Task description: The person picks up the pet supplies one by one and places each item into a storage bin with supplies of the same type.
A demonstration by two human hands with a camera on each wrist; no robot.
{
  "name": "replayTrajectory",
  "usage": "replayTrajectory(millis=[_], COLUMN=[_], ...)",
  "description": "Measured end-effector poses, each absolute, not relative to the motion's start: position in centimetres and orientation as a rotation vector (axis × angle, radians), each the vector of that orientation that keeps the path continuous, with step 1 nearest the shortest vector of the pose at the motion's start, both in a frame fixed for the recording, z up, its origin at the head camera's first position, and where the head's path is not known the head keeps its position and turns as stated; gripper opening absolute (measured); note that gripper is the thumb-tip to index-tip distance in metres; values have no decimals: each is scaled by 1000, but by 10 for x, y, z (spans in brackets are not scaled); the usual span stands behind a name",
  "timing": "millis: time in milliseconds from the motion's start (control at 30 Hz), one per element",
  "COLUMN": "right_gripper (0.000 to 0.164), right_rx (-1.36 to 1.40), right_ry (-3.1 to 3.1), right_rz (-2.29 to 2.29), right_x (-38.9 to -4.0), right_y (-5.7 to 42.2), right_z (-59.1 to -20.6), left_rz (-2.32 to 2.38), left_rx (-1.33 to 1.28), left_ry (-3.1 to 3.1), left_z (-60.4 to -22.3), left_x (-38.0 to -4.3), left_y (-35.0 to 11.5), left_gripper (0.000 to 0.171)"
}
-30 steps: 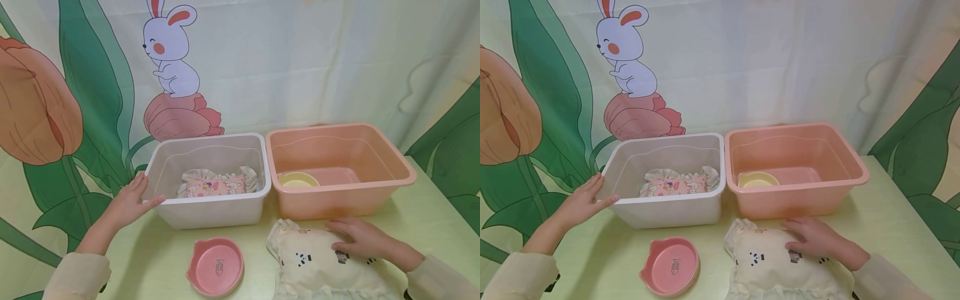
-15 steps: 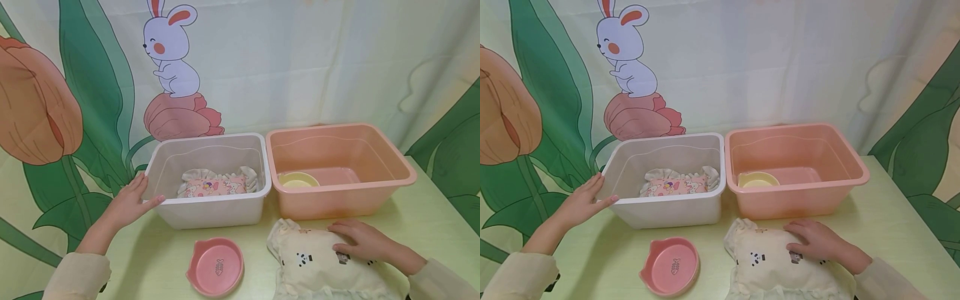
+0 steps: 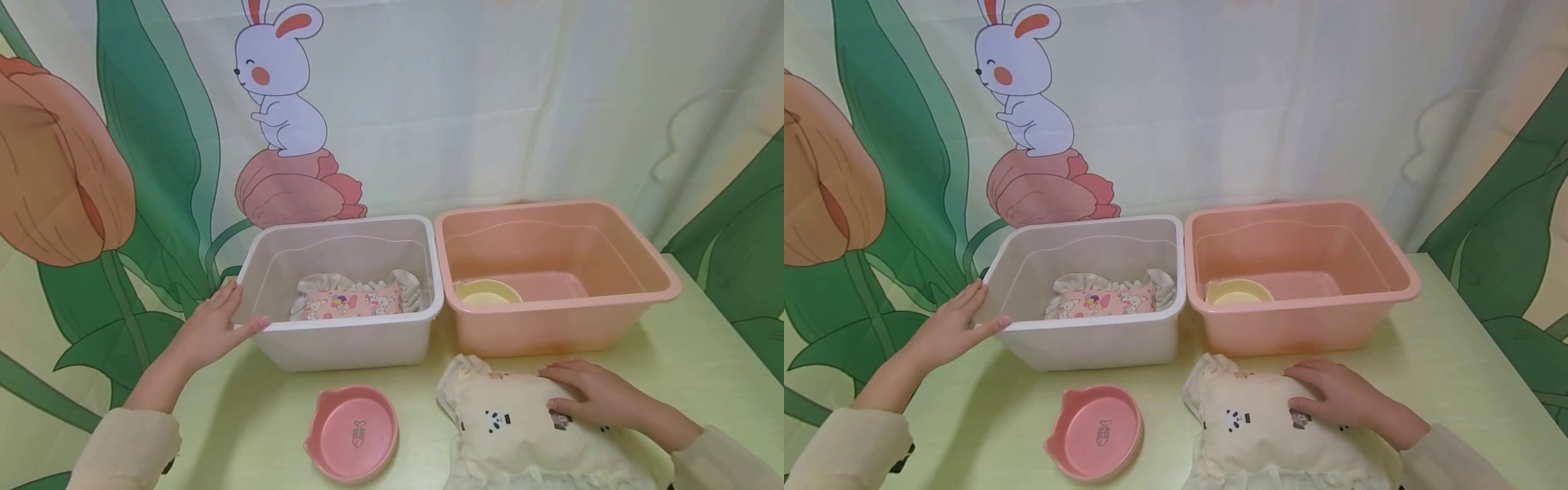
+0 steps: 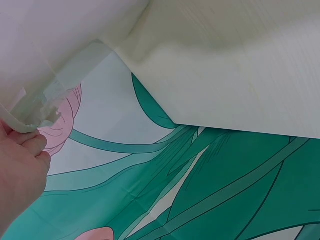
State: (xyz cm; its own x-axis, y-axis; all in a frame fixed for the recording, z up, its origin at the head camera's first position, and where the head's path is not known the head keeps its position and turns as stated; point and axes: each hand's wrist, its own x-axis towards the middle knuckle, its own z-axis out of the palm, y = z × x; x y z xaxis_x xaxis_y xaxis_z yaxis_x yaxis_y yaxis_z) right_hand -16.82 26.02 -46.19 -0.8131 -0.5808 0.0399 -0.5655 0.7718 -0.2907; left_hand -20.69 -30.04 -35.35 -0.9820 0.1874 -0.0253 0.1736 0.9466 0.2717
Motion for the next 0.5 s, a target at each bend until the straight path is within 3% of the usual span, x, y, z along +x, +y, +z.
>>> replayTrajectory(millis=[500], right_gripper=[49], right_rx=[-1059], right_ry=[2906], right_rz=[-548], right_x=[-166], right_y=[268], right_z=[-468], left_rz=[410], left_rx=[287], left_ry=[3050], left_z=[-355], left_x=[-208], left_y=[-302], left_gripper=[87])
